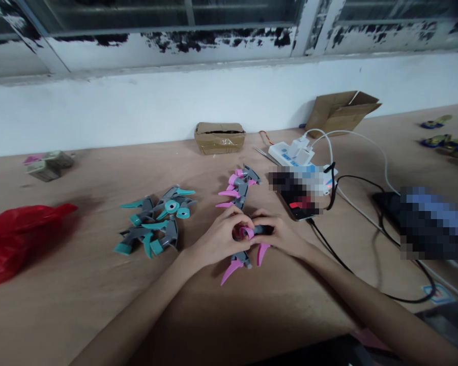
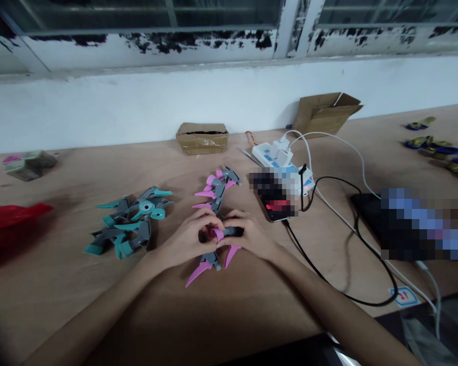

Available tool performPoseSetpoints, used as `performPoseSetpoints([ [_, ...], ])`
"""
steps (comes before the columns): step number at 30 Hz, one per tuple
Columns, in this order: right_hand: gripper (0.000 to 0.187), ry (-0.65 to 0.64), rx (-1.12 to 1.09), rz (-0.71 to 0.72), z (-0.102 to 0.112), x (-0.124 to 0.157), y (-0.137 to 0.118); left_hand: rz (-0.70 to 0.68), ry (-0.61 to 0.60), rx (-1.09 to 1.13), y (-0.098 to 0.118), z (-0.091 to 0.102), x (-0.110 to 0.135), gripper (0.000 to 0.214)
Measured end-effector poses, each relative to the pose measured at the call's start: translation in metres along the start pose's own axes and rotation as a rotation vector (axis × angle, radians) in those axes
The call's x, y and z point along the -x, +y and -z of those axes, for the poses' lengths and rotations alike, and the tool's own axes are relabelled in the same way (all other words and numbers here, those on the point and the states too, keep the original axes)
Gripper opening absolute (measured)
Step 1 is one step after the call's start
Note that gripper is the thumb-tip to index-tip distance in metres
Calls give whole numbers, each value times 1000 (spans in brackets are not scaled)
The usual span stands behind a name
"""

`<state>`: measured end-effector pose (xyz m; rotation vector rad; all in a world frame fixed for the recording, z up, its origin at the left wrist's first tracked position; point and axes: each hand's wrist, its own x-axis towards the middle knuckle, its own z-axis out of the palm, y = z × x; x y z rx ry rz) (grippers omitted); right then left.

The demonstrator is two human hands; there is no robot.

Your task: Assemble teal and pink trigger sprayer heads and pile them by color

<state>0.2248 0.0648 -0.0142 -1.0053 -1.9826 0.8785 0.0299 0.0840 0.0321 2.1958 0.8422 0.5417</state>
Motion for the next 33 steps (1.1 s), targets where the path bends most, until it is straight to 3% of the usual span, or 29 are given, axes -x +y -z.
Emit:
performPoseSetpoints([
  [8, 24, 11, -9, 18, 0, 0, 1, -3, 33, -5, 3, 0, 0, 11],
  [14, 24, 10, 18, 18, -1, 0, 2, 26, -21, -5, 2, 0, 1, 11],
  [25, 20, 19, 49, 10, -1, 1, 0, -2, 29, -64, 4, -4, 1, 8],
  [33, 24, 72, 78, 8, -2, 2, 2, 103, 123, -75, 11, -8, -1, 11],
])
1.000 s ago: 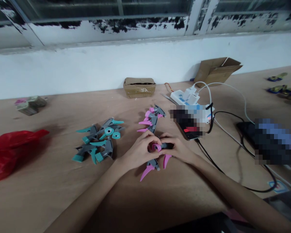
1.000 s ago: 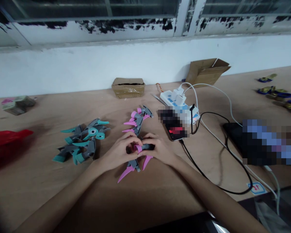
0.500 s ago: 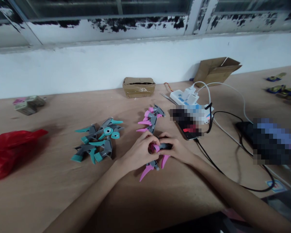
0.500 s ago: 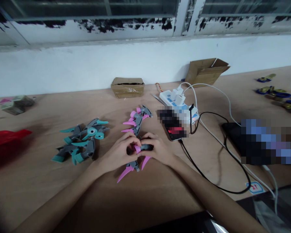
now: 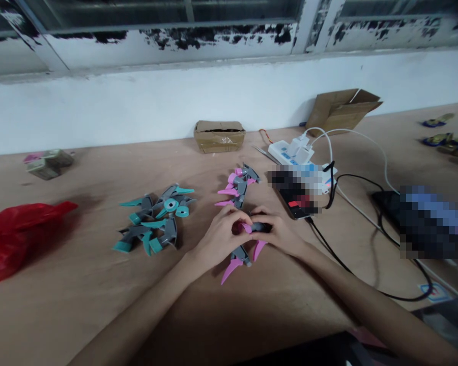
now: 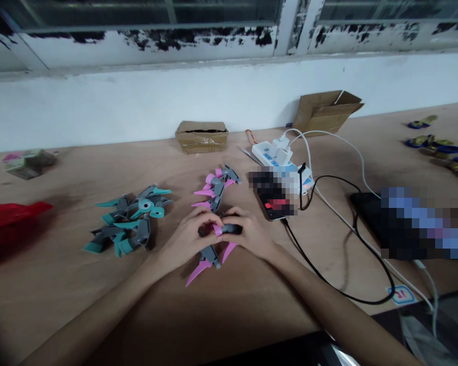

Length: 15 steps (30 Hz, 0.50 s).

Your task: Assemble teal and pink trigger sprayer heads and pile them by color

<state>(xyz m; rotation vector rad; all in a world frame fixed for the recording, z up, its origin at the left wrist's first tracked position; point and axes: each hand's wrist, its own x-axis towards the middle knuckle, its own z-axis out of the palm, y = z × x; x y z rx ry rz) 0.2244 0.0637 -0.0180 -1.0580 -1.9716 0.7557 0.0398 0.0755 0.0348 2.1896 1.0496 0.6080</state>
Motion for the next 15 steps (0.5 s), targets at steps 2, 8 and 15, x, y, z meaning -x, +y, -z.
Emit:
performPoseSetpoints([
  [2, 29, 49, 18, -12, 0, 0, 0, 53, 96, -46, 3, -1, 1, 14],
  [8, 32, 181, 92, -15, -2, 2, -4, 147, 120, -381, 16, 2, 4, 12],
  [15, 30, 222, 127, -18, -5, 1, -6, 66, 171, -530, 18, -7, 7, 14],
])
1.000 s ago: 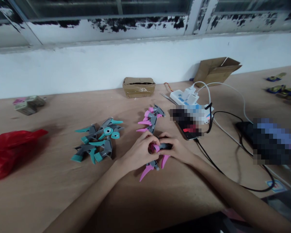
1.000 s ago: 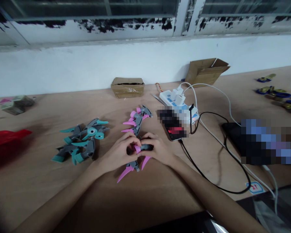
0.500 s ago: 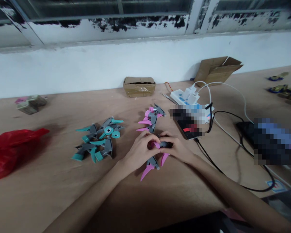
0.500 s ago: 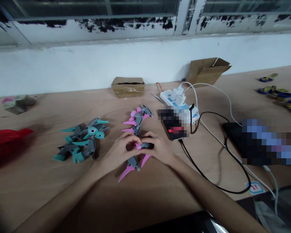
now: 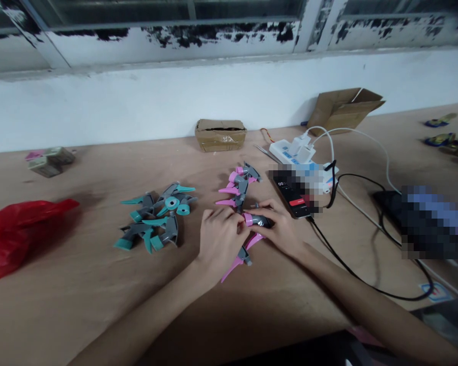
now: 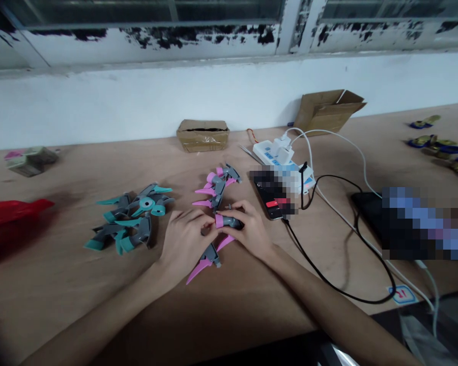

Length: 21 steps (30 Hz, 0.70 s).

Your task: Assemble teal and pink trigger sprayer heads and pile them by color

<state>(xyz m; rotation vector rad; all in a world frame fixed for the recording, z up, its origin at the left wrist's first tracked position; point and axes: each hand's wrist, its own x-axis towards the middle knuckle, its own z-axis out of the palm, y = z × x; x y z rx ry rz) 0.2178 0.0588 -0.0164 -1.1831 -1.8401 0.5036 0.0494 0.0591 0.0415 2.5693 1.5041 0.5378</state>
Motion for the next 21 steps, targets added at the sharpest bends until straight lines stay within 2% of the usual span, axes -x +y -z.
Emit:
performPoseSetpoints([
  [3, 30, 15, -9, -19, 1, -1, 2, 1, 21, 1, -5, 3, -3, 13],
  [7, 34, 61, -125, -145, 4, -3, 7, 133, 53, 89, -23, 21, -13, 11],
  [11, 36, -4, -220, -147, 4, -4, 9, 134, -233, 533, -34, 35, -22, 23],
  [14, 38, -71, -293, -131, 5, -5, 7, 135, -364, 601, -32, 33, -23, 27],
  [21, 38, -164, -377, -141, 9, -7, -2, 104, -309, 578, -27, 23, -19, 22],
])
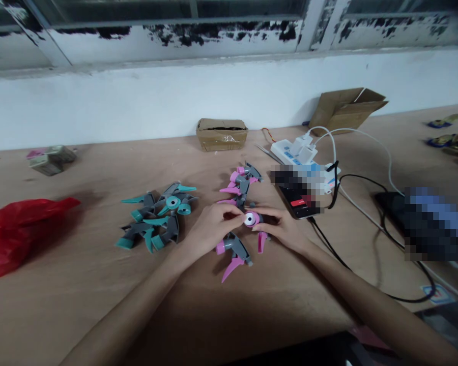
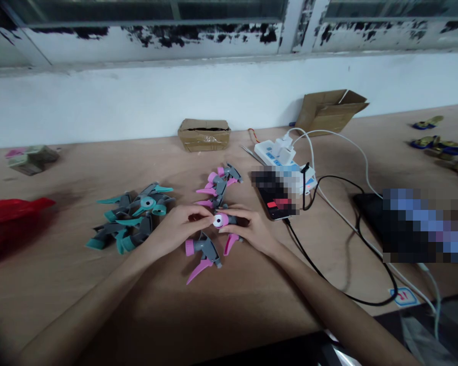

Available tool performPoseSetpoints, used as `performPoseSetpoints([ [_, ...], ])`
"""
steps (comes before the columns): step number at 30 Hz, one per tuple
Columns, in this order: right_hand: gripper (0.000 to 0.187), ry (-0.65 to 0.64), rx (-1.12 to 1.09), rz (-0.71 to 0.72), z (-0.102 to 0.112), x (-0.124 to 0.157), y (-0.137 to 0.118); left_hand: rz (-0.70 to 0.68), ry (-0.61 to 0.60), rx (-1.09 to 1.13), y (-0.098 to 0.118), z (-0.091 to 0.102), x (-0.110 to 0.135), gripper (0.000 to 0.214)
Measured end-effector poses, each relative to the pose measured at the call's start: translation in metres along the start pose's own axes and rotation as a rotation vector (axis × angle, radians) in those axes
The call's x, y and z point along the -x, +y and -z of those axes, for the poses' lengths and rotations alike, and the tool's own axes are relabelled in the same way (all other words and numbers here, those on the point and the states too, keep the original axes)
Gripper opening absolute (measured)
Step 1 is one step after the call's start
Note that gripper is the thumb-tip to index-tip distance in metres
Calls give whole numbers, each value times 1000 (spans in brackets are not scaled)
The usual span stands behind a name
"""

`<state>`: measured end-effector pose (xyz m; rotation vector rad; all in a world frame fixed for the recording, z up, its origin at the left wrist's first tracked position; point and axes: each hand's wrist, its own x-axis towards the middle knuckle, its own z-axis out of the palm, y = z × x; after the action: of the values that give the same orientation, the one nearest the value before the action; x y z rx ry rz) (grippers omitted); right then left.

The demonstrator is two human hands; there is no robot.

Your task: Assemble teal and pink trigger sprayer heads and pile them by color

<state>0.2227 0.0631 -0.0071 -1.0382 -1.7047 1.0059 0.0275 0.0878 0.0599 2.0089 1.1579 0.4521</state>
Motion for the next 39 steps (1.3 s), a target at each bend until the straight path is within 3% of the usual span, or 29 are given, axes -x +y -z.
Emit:
performPoseSetpoints([
  [10, 36, -18, -57, -1, 1, -1, 2, -89, 205, -69, 3, -16, 5, 3],
  [14, 35, -25, -60, -1, 1, -1, 2, -106, 281, -84, 2, -19, 5, 5],
  [19, 36, -15, -54, 0, 1, -1, 2, -182, 256, -124, 4, -17, 7, 5],
  [25, 34, -6, -40, -9, -1, 0, 3, -174, 235, -255, 8, -16, 9, 4],
  [39, 32, -9, 21, -34, 2, 1, 5, -102, 213, -330, 6, -21, 9, 5],
])
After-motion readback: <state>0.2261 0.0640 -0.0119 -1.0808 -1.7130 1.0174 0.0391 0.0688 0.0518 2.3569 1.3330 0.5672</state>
